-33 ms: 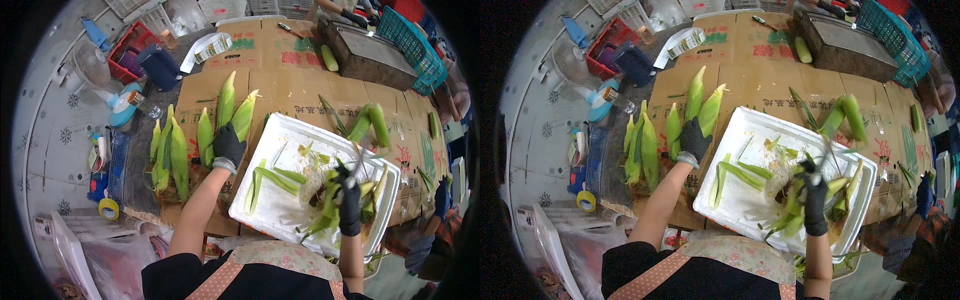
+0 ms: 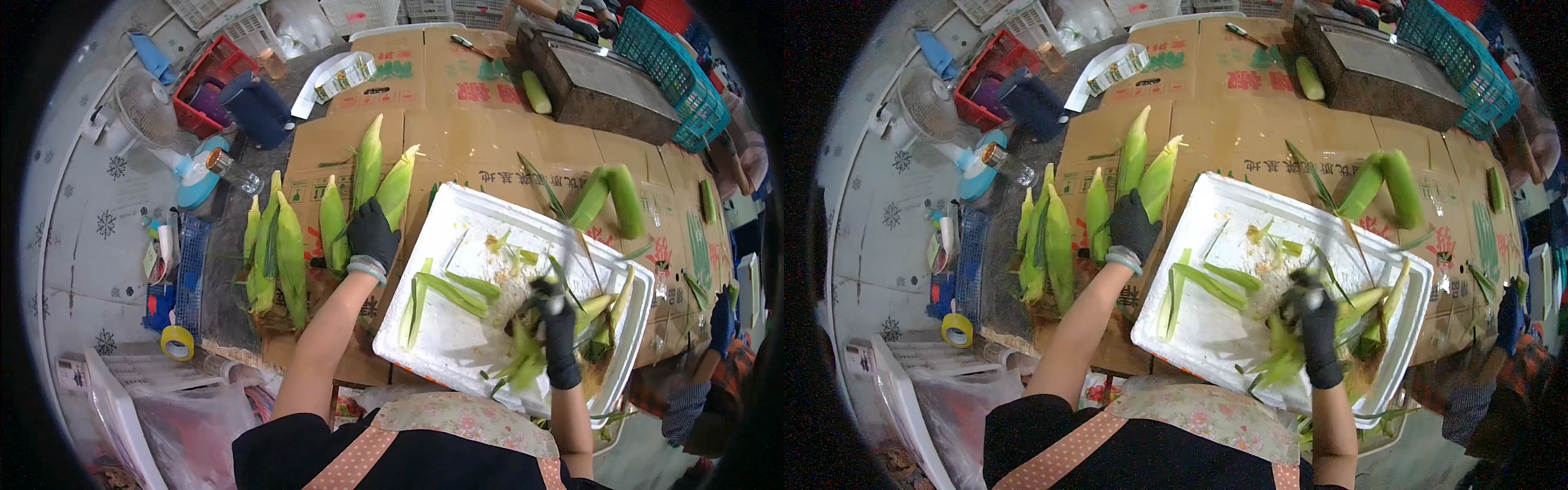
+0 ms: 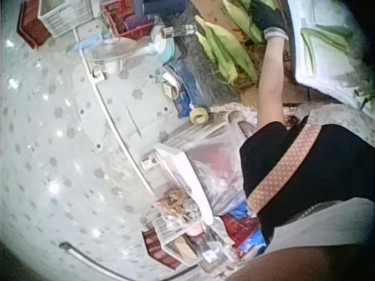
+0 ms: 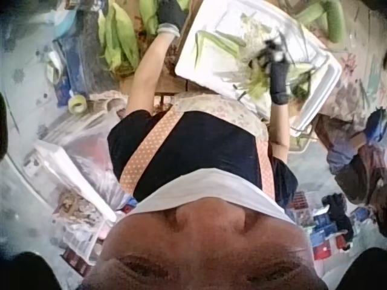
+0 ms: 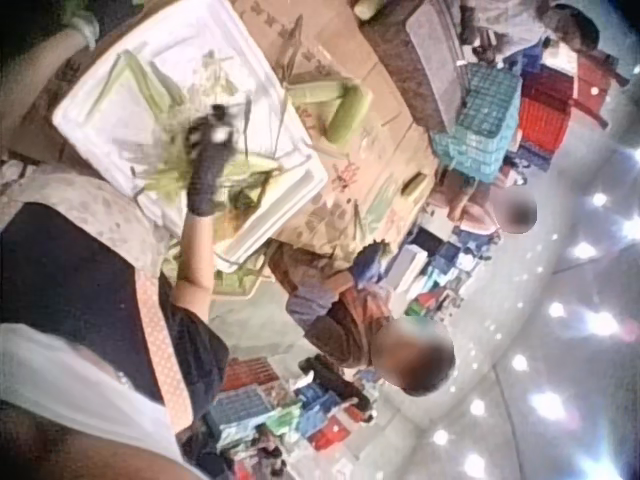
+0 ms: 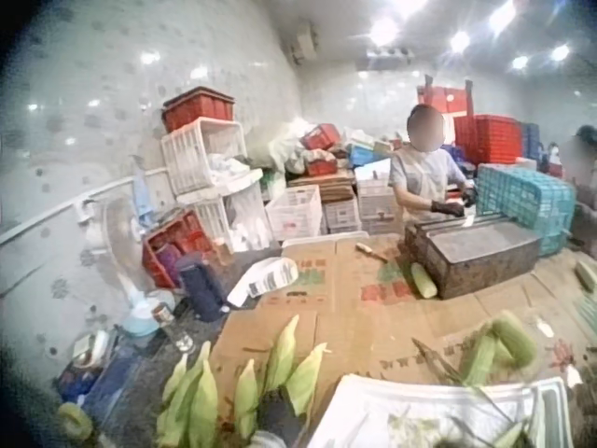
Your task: The person shucks corn cobs by removing husks and silk using a knife and hands. They work at a table in a busy market, placing husks into a tray and finished cobs into a crate.
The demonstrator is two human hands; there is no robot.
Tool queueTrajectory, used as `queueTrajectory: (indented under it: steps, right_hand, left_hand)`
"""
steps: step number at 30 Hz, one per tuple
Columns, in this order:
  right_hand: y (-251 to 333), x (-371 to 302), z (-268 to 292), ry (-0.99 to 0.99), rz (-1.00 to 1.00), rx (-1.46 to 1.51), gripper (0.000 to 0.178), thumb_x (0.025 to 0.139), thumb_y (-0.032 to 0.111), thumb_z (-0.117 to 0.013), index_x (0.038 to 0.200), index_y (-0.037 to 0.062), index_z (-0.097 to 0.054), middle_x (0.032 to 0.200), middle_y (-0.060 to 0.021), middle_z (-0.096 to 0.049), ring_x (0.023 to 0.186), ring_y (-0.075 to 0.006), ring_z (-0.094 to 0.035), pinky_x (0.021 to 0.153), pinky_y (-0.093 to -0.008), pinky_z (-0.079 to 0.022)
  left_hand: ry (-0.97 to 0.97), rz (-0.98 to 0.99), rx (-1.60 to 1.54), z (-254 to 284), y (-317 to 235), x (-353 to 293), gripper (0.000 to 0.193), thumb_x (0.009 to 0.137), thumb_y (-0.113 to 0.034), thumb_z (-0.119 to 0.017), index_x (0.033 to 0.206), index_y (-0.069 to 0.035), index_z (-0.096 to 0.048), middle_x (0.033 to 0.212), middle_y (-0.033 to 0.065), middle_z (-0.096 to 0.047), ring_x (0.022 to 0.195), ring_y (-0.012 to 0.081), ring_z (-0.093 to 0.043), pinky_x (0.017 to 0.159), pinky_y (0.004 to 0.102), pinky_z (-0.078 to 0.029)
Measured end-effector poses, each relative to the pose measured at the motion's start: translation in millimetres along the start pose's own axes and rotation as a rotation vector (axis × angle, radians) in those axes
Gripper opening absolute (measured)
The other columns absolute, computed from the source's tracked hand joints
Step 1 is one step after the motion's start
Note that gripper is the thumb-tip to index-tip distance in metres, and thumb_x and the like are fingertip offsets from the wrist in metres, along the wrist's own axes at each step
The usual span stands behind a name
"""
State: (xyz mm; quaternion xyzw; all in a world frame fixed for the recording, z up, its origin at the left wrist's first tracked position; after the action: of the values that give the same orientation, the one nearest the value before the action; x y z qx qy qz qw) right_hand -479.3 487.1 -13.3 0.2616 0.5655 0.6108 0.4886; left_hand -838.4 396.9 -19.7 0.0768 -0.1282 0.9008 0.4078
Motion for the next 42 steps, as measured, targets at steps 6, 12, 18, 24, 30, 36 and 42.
queueTrajectory:
  steps: [6, 12, 18, 24, 30, 36, 42]
  right_hand:
    - [-3.4, -46.4, 0.6, 0.043, 0.245, -0.526, 0.028, 0.073, 0.012, -0.066, 0.098, 0.0037, -0.058, 0.095, -0.0162, -0.060, 0.089, -0.0323, -0.058, 0.077, -0.0355, -0.046]
    - [22.9, -66.4, 86.0, -0.094, -0.040, -0.455, 0.032, 0.075, 0.013, -0.067, 0.102, -0.0004, -0.057, 0.095, -0.0168, -0.061, 0.087, -0.0290, -0.060, 0.076, -0.0348, -0.046]
    - [89.2, -76.0, 65.6, -0.307, 0.435, -0.457, 0.036, 0.077, 0.007, -0.063, 0.111, 0.0043, -0.053, 0.112, -0.0144, -0.055, 0.105, -0.0261, -0.052, 0.088, -0.0329, -0.040]
    - [31.2, -71.4, 10.1, -0.128, 0.134, -0.619, 0.027, 0.081, 0.023, -0.059, 0.101, 0.0062, -0.051, 0.077, -0.0175, -0.061, 0.069, -0.0334, -0.060, 0.059, -0.0397, -0.047]
    - [-0.4, -62.8, -12.6, -0.071, 0.126, -0.734, 0.022, 0.083, 0.025, -0.053, 0.091, 0.0047, -0.049, 0.065, -0.0182, -0.058, 0.061, -0.0345, -0.059, 0.052, -0.0427, -0.046]
    - [-8.9, -55.4, -19.3, -0.065, 0.170, -1.012, 0.010, 0.080, 0.012, -0.050, 0.085, 0.0046, -0.048, 0.064, -0.0133, -0.057, 0.057, -0.0301, -0.059, 0.047, -0.0390, -0.046]
    - [-5.7, -58.5, -17.3, -0.010, 0.136, -1.111, 0.012, 0.076, 0.004, -0.047, 0.087, 0.0034, -0.048, 0.065, -0.0129, -0.057, 0.055, -0.0283, -0.059, 0.045, -0.0369, -0.045]
  left_hand:
    - [0.255, -0.046, -0.632, -19.2, 36.3, 33.7, 0.046, 0.061, -0.019, -0.073, 0.098, 0.002, -0.057, 0.095, 0.0170, -0.059, 0.088, 0.0262, -0.058, 0.076, 0.0354, -0.047]
    - [0.778, 0.110, -1.420, 54.4, -2.0, 13.1, 0.056, 0.074, -0.015, -0.063, 0.124, 0.000, -0.043, 0.111, 0.0065, -0.054, 0.097, 0.0151, -0.052, 0.085, 0.0275, -0.041]
    - [1.088, -0.171, -1.147, 57.4, -112.6, -65.1, 0.058, 0.071, -0.022, -0.071, 0.118, -0.001, -0.045, 0.107, 0.0073, -0.055, 0.099, 0.0154, -0.050, 0.085, 0.0286, -0.041]
    - [0.780, -0.503, -0.599, 4.8, -138.9, -107.8, 0.074, 0.062, -0.037, -0.074, 0.116, 0.004, -0.044, 0.103, 0.0218, -0.049, 0.097, 0.0348, -0.050, 0.083, 0.0400, -0.042]
    - [0.764, -0.521, -0.581, 1.9, -133.1, -106.9, 0.067, 0.062, -0.034, -0.074, 0.111, 0.002, -0.047, 0.099, 0.0200, -0.050, 0.096, 0.0331, -0.048, 0.083, 0.0398, -0.040]
    - [0.685, -0.530, -0.578, 4.6, -136.4, -107.6, 0.064, 0.063, -0.033, -0.073, 0.109, 0.003, -0.047, 0.097, 0.0202, -0.049, 0.092, 0.0347, -0.049, 0.079, 0.0407, -0.042]
    - [0.429, -0.533, -0.383, 16.3, -147.3, -132.7, 0.059, 0.062, -0.025, -0.070, 0.106, 0.002, -0.042, 0.091, 0.0188, -0.048, 0.086, 0.0345, -0.050, 0.073, 0.0418, -0.043]
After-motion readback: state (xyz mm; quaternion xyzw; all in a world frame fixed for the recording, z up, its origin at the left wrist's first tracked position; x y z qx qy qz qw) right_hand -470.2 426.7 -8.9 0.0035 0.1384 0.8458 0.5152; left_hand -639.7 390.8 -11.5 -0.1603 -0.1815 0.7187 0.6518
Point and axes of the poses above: each hand's wrist, its own x-axis towards the middle knuckle, its own z-axis out of the back of the hand, y = z × x, the point moved 5 cm from there along x, towards the middle knuckle
